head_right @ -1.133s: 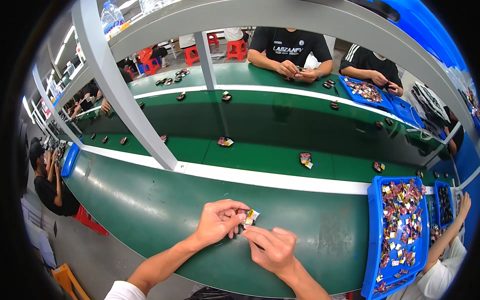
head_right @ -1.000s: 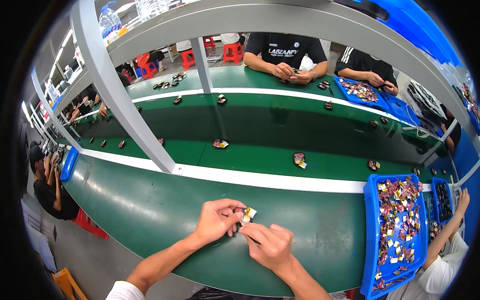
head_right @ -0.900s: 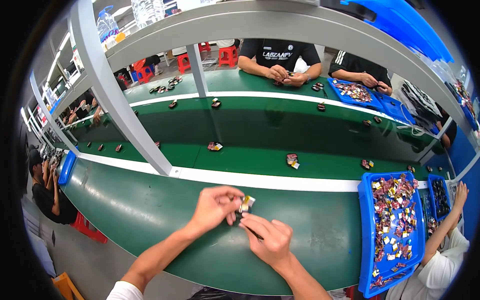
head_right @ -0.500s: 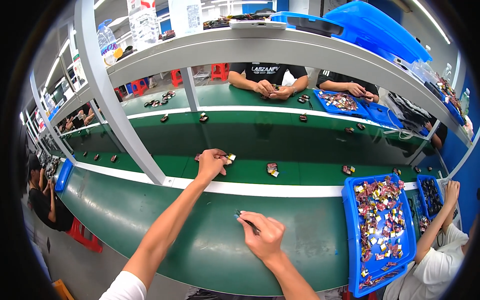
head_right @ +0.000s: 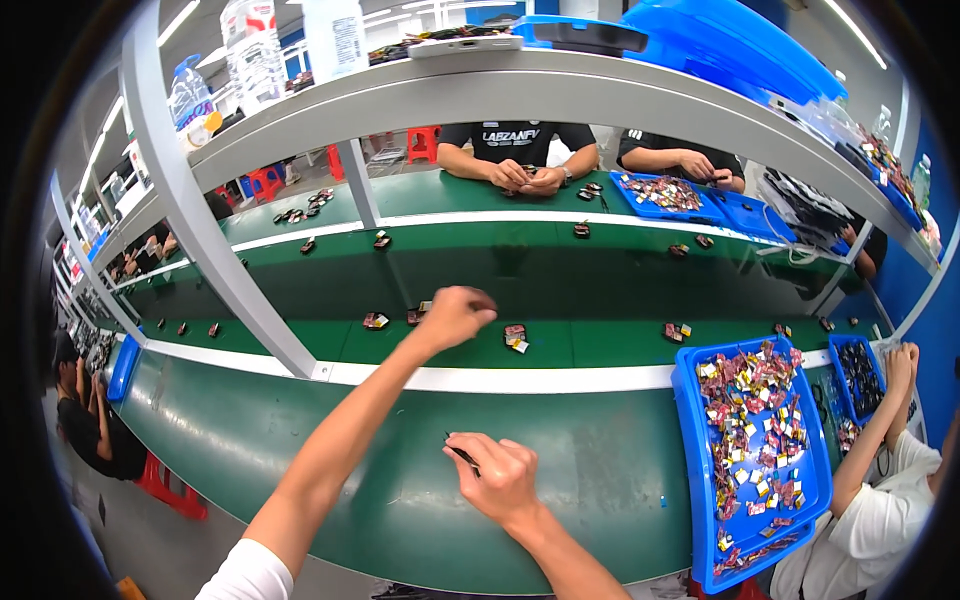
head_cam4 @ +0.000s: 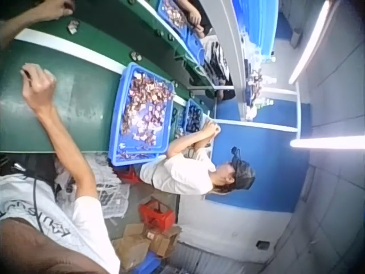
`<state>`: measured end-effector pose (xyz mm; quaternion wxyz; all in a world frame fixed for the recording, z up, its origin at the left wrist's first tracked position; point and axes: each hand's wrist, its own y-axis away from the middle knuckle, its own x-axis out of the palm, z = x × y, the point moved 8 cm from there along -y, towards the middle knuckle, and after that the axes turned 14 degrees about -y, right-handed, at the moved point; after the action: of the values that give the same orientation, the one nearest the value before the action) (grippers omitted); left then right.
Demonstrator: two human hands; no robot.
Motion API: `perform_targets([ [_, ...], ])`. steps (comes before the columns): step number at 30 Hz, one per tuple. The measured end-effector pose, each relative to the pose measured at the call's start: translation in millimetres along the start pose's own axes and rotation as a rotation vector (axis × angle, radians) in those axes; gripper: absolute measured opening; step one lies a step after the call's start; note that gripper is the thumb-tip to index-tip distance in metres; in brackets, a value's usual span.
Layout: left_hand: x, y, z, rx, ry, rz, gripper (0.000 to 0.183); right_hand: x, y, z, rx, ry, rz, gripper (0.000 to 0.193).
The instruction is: The recorder is using tweezers to assemble small electronic components on a workbench in a factory setting.
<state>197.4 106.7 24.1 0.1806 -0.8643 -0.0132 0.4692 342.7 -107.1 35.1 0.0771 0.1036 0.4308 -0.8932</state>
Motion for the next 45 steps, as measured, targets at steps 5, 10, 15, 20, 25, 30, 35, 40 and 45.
perform_targets([
  [5, 40, -9, -6, -0.044, -0.168, 0.135, 0.020, 5, -2, 1, 0.008, -0.017, -0.008, 0.014],
  [10, 41, -2, 9, -0.123, -0.179, 0.165, 0.018, 8, -4, 8, 0.064, -0.001, 0.038, 0.015],
  [15, 35, 34, 13, -0.312, 0.352, 0.219, 0.013, 9, 4, 1, 0.080, 0.026, 0.049, 0.018],
  [20, -3, 88, 12, -0.314, 0.487, 0.050, 0.013, 10, 5, -5, 0.101, -0.007, 0.058, 0.019],
  [25, -34, 162, 17, -0.410, 0.551, 0.034, 0.012, 17, 5, -4, 0.135, -0.072, 0.063, 0.019],
  [30, -34, 216, 32, -0.580, 0.746, -0.016, 0.015, 21, 14, -13, 0.294, -0.151, 0.054, 0.016],
  [35, -22, 225, 18, -0.594, 0.852, -0.002, 0.022, 9, 25, -39, 0.631, -0.422, -0.068, 0.015],
  [40, -16, 232, 16, -0.540, 0.934, -0.007, 0.023, 11, 23, -50, 0.712, -0.622, -0.150, 0.017],
  [45, -8, 228, 5, -0.508, 0.949, -0.020, 0.020, 3, 23, -49, 0.682, -0.572, -0.156, 0.016],
])
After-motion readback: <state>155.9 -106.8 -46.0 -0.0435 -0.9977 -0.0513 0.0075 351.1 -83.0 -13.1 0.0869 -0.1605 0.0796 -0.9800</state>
